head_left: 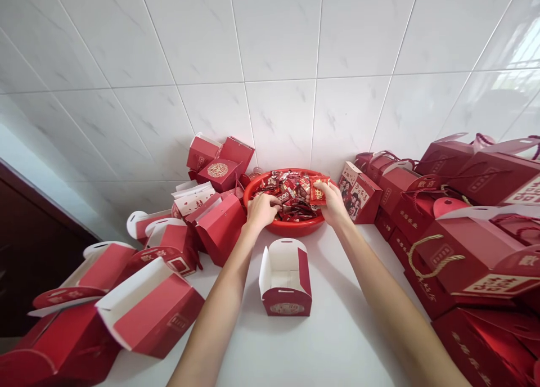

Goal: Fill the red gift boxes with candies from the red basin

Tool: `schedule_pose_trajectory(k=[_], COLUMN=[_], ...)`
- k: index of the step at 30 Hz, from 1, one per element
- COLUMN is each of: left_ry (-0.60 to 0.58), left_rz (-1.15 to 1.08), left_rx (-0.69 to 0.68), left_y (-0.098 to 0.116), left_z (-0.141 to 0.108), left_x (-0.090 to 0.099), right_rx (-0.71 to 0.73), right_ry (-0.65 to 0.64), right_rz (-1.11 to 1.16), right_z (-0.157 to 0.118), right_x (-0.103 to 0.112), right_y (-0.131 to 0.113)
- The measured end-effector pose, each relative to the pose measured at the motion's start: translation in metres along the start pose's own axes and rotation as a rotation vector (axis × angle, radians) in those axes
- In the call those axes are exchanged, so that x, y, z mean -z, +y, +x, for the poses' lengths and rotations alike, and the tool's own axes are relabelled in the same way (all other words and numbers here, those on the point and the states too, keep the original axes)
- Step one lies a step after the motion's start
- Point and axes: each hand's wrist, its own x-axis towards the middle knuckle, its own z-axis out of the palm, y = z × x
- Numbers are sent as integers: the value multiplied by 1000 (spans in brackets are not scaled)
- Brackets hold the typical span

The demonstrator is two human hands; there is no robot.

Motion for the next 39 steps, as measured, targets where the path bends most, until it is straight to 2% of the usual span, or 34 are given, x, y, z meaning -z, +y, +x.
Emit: schedule_pose_trajectory(k=[7,12,18,21,25,30,33,35,39], left_ry=[117,218,248,239,272,364,423,380,196], left_rz=[-653,-943,-1153,-1153,-1027,-837,-646,-553,-441], left_rx=[47,98,73,112,164,109,-21,-126,-276], left_y=[-1,6,4,0,-3,-2,2,8,24], left_z=[9,9,12,14,16,14,10,4,-7], left_x=[4,2,-3,-8,-14,-14,-12,-12,-14], right_rx=[-32,-48,-66,-67,-64,-61,-36,-4,71], right_ry=[-54,-51,-71,-116,-153,-120,-46,24,95], right_rz=[-52,-37,-16,-12,-17,42,75,89,109], right_z=[-1,-1,-4,-5,-6,-2,3,8,17], right_x=[1,2,0,-2,-2,2,7,12,24], right_y=[0,-1,-2,-1,-1,-3,-3,-4,-12])
